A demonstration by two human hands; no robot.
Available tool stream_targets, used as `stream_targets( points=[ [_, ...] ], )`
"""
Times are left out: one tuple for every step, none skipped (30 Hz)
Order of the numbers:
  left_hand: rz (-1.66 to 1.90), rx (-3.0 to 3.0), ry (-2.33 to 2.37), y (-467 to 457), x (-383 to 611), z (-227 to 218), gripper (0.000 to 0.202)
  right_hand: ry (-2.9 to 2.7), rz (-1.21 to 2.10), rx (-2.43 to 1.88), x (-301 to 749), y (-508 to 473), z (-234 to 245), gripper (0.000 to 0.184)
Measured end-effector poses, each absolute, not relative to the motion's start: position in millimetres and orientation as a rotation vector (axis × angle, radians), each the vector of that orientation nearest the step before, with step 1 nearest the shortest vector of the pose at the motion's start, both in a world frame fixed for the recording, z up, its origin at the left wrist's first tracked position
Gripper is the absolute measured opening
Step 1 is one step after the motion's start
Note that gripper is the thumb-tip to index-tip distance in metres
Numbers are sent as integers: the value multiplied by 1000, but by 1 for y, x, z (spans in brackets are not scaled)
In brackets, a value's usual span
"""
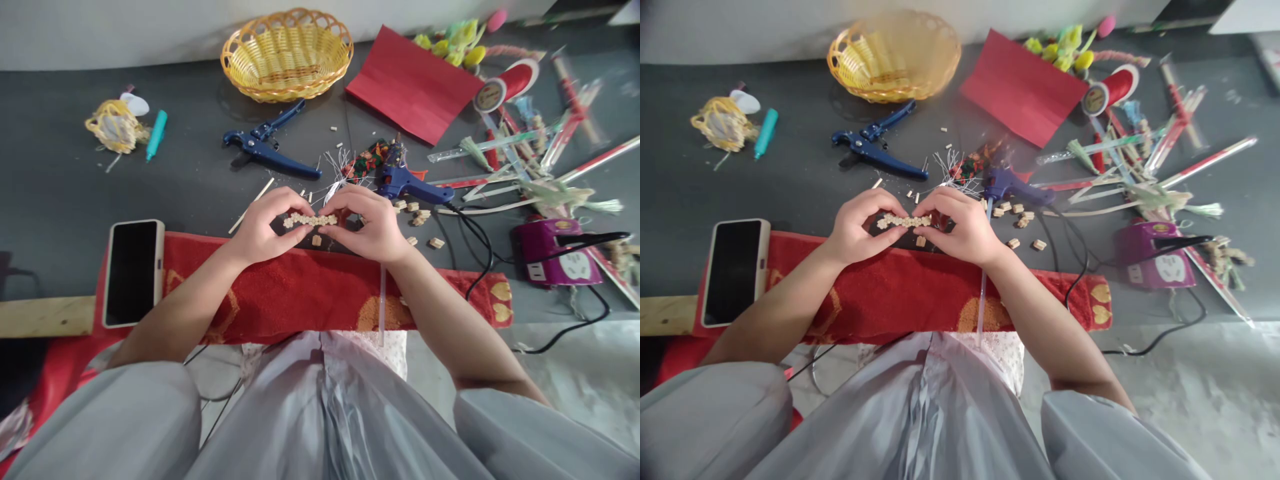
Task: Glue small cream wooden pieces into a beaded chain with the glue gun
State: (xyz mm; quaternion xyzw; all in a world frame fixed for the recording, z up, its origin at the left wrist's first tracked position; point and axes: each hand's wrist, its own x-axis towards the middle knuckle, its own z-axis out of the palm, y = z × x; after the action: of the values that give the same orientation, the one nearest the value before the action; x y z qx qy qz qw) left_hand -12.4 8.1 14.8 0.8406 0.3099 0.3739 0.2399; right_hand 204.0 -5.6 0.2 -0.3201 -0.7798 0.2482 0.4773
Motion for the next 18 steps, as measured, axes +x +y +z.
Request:
stream_targets(
  points=[
    [1035,2299,842,8,-12,15,8,-1898,607,-788,204,-6,0,18],
    [1042,2298,839,8,-12,15,8,-1892,608,-799,204,-6,0,19],
    [1048,2296,841,8,-12,15,8,-1889,611,-811,204,-6,1,20],
    [1052,2297,845,8,-12,15,8,-1888,616,-823,204,-6,1,21],
    [1055,2298,853,8,-12,15,8,-1887,624,-833,205,-6,1,22],
    [1060,2300,857,8,-12,15,8,-1886,633,-842,205,-6,1,22],
    [1068,2300,859,8,-12,15,8,-1885,641,-847,206,-6,2,23],
    [1078,2300,858,8,-12,14,8,-1881,647,-849,206,-5,2,24],
    [1088,2299,856,9,-13,14,8,-1874,648,-847,207,-5,2,23],
    [1093,2296,857,9,-13,14,8,-1867,645,-843,207,-5,1,23],
    [1094,2293,863,9,-13,14,9,-1861,641,-837,208,-4,1,23],
    [1088,2293,875,9,-13,13,10,-1856,637,-831,208,-4,1,23],
    [1077,2295,889,9,-13,14,11,-1854,633,-828,208,-4,0,25],
    [1063,2300,903,9,-14,14,13,-1854,632,-827,208,-3,0,27],
    [1049,2305,914,9,-14,14,15,-1858,632,-826,208,-3,0,29],
    [1039,2312,916,9,-14,14,17,-1863,634,-827,208,-3,0,31],
    [1036,2319,910,8,-13,13,18,-1870,636,-825,207,-4,1,32],
    [1042,2323,898,8,-13,13,18,-1877,636,-820,207,-4,1,32]
  ],
)
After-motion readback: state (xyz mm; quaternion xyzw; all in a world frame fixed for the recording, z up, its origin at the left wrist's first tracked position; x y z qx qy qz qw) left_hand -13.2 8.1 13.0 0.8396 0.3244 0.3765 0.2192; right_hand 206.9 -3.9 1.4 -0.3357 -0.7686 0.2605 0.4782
